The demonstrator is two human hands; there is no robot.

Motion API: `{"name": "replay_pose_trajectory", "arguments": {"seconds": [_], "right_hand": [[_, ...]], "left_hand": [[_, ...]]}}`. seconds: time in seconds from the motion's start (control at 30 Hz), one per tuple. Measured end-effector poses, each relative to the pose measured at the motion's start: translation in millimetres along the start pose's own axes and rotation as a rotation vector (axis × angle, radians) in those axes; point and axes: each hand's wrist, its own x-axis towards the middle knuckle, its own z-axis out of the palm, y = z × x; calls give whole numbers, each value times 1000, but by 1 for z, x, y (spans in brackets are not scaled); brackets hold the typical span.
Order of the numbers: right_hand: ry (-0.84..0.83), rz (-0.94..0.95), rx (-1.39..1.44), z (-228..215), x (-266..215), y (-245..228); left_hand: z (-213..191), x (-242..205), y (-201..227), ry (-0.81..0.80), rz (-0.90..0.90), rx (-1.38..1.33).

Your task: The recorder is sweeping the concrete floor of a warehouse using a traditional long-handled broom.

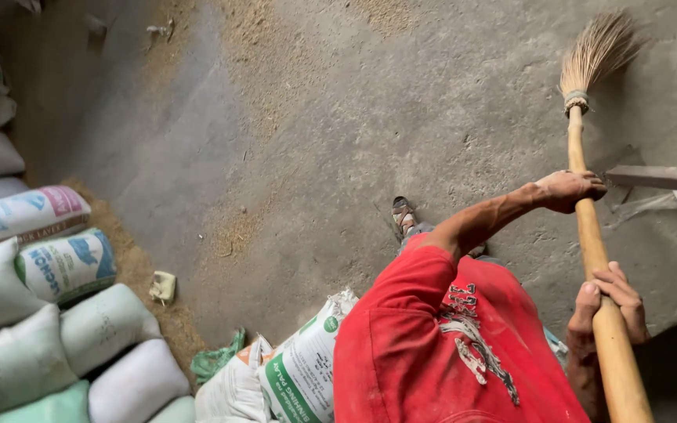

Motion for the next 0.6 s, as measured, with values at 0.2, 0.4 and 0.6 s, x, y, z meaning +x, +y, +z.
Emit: {"name": "replay_pose_trajectory", "arguments": {"seconds": [0.2,0.4,0.6], "right_hand": [[-99,-95,31,63,37,0],[-271,-160,136,165,63,-29],[-536,-212,264,258,69,-63]], "left_hand": [[-77,-52,-40,114,-110,80],[-160,-180,-73,440,-266,83],[-245,-330,-49,709,-480,122]]}}
